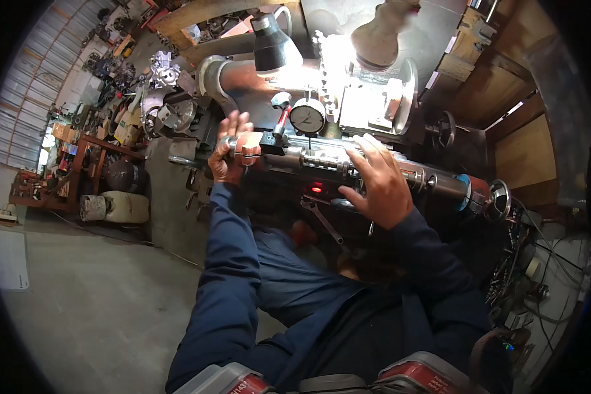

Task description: The person operates a specialized valve grinding machine to resurface an engine valve by turning various adjustment knobs and bringing the rotating valve into contact with a grinding wheel. They use a small applicator to apply lubricant or clean the surface during the task.

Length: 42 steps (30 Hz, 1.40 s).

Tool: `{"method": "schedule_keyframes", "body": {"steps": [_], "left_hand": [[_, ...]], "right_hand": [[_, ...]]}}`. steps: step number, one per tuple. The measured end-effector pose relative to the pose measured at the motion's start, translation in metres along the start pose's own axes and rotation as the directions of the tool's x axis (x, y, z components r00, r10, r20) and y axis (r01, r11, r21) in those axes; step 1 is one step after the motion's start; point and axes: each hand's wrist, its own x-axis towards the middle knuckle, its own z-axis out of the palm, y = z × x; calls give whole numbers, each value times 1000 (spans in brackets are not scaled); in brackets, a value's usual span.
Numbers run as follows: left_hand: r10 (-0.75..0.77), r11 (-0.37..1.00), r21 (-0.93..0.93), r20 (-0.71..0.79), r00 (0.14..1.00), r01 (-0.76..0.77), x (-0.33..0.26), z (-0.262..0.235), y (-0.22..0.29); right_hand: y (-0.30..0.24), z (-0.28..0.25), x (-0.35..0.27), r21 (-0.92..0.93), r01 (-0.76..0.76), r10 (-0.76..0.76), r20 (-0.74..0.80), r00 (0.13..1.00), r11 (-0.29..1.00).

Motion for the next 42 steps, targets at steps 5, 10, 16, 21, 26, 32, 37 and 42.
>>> {"method": "schedule_keyframes", "body": {"steps": [5,10,16,21,26,32,37,42], "left_hand": [[-271,935,81,-465,843,345,3,19,12],[-187,961,58,-586,788,271,3,-5,14],[82,966,234,-672,736,106,6,-17,18],[142,957,254,-831,538,139,-28,-10,29],[96,957,222,-846,524,184,-41,-3,16],[-14,979,120,-762,648,163,-23,-22,6],[-62,989,50,-712,699,138,-21,3,4],[-46,986,83,-703,710,146,-19,8,5]], "right_hand": [[2,-63,-55,52,-71,71,-1,997,996],[56,-176,-116,-78,-553,484,-394,781,829],[250,-214,-241,179,-753,772,-71,632,633],[282,-181,-285,185,-760,776,-18,631,622],[257,-184,-293,349,-722,784,-62,618,597],[219,-191,-256,516,-628,746,-33,665,583],[241,-185,-241,603,-644,843,-95,529,472],[272,-176,-237,582,-603,796,-134,591,545]]}}
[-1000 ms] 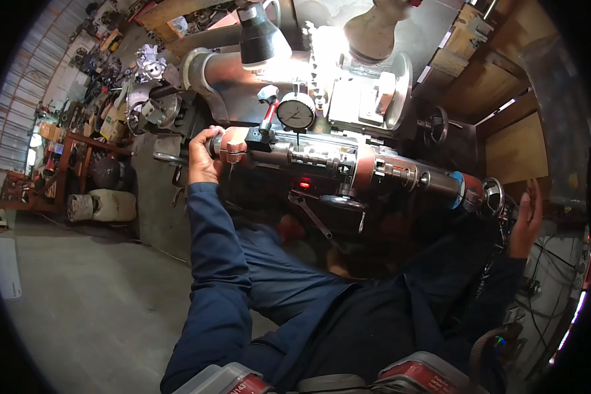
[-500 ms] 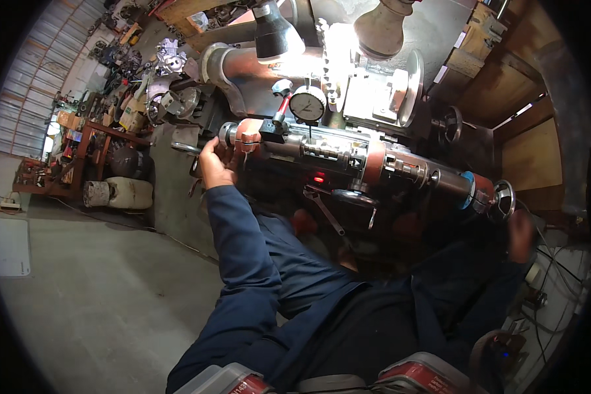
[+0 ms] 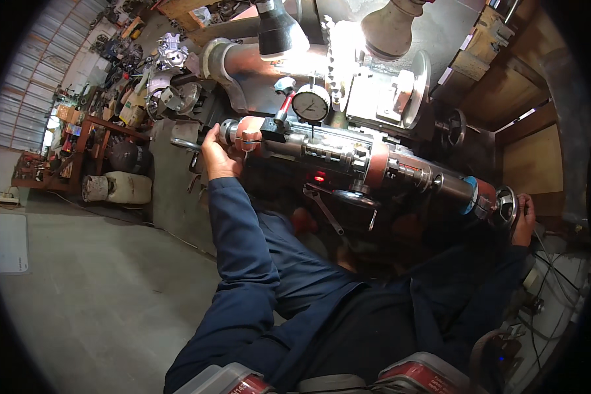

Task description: The person operates a specialized valve grinding machine to resurface an engine valve by turning various adjustment knobs and bringing the rotating valve into contact with a grinding wheel. They use a small applicator to apply lubricant or clean the surface during the task.

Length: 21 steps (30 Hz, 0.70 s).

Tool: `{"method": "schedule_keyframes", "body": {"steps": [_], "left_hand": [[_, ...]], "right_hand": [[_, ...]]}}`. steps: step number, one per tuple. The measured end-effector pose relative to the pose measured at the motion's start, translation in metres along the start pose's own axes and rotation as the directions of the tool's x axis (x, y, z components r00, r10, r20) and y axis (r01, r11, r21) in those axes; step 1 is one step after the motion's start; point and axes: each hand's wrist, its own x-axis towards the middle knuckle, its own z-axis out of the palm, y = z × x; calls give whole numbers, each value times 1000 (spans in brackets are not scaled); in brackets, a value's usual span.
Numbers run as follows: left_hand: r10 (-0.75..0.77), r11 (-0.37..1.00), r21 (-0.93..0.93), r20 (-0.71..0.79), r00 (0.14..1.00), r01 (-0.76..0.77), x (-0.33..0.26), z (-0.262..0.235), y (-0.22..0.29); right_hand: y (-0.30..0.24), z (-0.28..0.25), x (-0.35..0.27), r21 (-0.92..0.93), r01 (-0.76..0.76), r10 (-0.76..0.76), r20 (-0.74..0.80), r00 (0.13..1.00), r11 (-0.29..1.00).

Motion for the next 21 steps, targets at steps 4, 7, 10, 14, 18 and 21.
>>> {"method": "schedule_keyframes", "body": {"steps": [4,7,10,14,18,21], "left_hand": [[2,1000,-29,18,1000,-1,-1,2,0],[0,999,-35,-12,1000,0,0,1,-1],[-17,999,-37,-4,1000,17,-2,2,1],[-43,998,-34,45,998,44,14,-8,-4],[-40,998,-37,20,999,41,3,-2,1],[-22,998,-60,-24,999,21,-10,12,3]], "right_hand": [[19,-3,16,-41,40,-38,51,998,998],[24,8,22,171,-93,89,35,995,981],[15,12,20,-196,93,-23,332,943,976],[35,1,16,-322,39,60,291,955,946],[60,-5,5,-274,-31,94,222,970,961],[71,-18,-7,-255,-84,135,192,972,963]]}}
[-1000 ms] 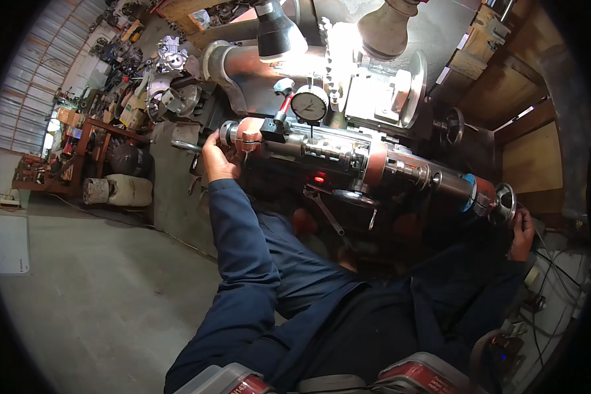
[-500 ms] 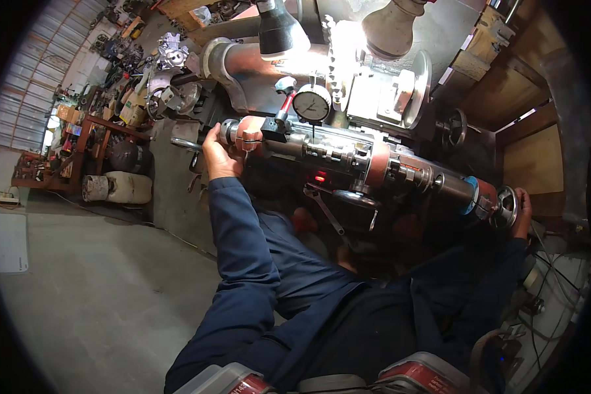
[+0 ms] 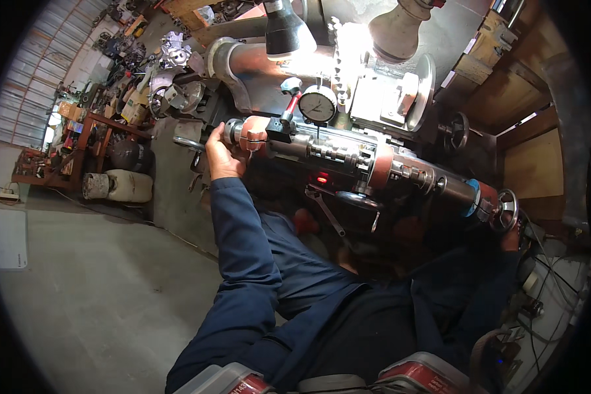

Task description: The person operates a specialized valve grinding machine to resurface an engine valve by turning various adjustment knobs and bringing the rotating valve into contact with a grinding wheel. They use a small applicator to apply lubricant or clean the surface during the task.

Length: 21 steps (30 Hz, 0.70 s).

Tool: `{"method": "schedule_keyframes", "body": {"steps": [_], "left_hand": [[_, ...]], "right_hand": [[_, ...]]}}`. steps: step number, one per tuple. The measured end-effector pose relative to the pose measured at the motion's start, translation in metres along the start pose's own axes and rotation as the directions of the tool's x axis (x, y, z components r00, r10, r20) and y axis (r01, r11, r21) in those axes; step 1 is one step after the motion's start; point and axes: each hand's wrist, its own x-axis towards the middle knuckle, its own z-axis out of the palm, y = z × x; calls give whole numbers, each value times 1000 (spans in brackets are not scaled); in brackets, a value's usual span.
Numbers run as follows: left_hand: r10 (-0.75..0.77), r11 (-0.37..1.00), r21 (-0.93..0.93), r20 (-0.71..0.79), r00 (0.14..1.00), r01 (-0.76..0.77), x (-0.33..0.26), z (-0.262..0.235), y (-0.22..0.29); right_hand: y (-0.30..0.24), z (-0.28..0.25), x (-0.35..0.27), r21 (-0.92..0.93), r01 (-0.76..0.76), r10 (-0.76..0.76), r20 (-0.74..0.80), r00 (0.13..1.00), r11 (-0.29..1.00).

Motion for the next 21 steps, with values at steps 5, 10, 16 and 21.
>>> {"method": "schedule_keyframes", "body": {"steps": [5,10,16,21], "left_hand": [[-44,999,3,50,998,44,8,-9,0],[-27,999,20,41,999,26,12,-12,2],[0,992,126,48,999,-6,20,-14,3],[341,733,578,143,929,-357,30,-10,13]], "right_hand": [[11,-20,-23,-99,-40,43,24,999,994],[-37,-40,-53,31,-120,120,22,993,992],[-108,-22,-41,275,-28,1,97,995,961],[-109,-6,-18,294,19,17,-119,993,956]]}}
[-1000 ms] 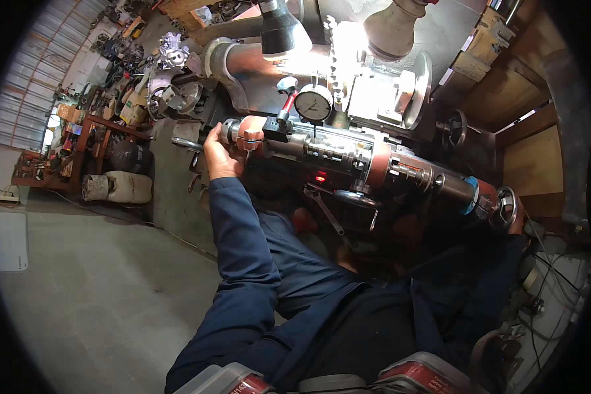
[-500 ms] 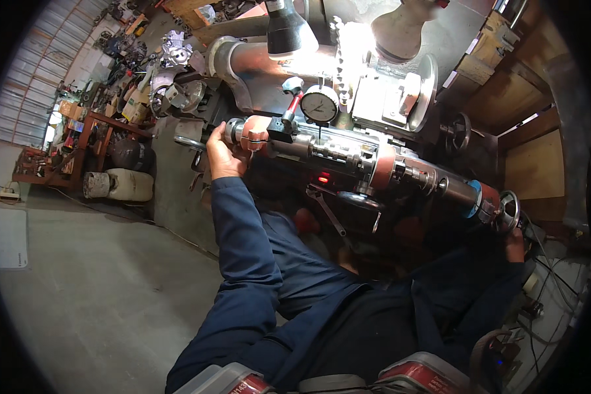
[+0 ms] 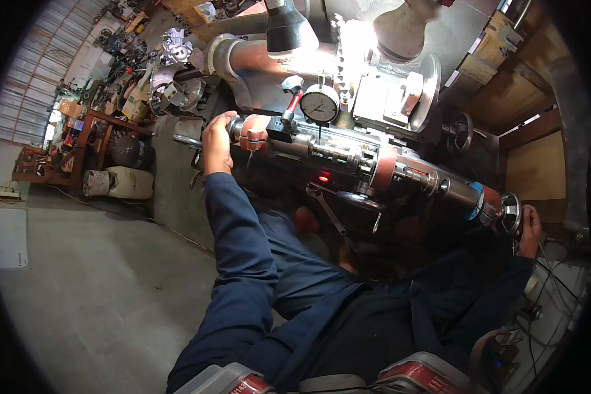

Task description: The person operates a specialized valve grinding machine to resurface an engine valve by turning various adjustment knobs and bringing the rotating valve into contact with a grinding wheel. They use a small applicator to apply lubricant or clean the surface during the task.

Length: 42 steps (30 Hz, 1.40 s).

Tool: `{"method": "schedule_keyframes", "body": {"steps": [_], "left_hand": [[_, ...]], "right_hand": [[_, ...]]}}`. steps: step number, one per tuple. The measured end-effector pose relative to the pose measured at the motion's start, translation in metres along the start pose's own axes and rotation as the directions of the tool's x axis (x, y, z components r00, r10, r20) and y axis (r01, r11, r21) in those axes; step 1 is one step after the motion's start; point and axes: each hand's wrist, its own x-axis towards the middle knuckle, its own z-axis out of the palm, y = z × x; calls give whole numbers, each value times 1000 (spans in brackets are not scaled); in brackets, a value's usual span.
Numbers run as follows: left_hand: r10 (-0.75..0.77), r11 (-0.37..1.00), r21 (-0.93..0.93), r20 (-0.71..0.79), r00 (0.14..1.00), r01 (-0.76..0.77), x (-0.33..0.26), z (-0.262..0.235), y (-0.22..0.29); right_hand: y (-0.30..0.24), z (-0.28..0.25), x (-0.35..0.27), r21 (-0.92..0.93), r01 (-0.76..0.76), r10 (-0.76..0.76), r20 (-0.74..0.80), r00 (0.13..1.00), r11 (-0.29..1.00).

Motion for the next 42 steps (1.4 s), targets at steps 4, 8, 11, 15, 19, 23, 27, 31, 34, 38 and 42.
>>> {"method": "schedule_keyframes", "body": {"steps": [4,8,11,15,19,23,27,31,34,38,42], "left_hand": [[3,949,315,82,997,-29,19,2,15],[-190,939,301,52,980,166,34,8,10],[-201,932,323,84,976,164,26,13,13],[-202,871,479,145,969,110,26,8,10],[-214,793,609,238,948,26,22,10,21],[-113,810,581,290,950,-81,23,-12,16],[173,721,552,443,880,-420,39,-5,-7],[593,498,351,529,607,-793,30,-10,-24],[617,642,251,391,683,-724,21,-7,-25],[547,796,142,248,800,-588,5,9,-18],[561,799,103,229,795,-593,-3,6,-11]], "right_hand": [[22,4,28,-186,69,-84,-72,994,980],[60,-12,64,151,-177,162,111,981,973],[63,-11,56,-466,203,-86,260,962,861],[83,-25,43,-597,198,-22,288,957,777],[80,-44,18,-716,160,66,277,959,680],[12,-17,-2,-831,38,116,123,986,556],[-104,88,-39,-821,270,-573,-83,815,504],[-153,233,-59,-500,733,-695,310,648,461],[-151,315,-70,-381,806,-635,496,592,454],[-124,366,-65,-393,832,-613,563,555,392],[-116,371,-64,-407,817,-593,562,576,408]]}}
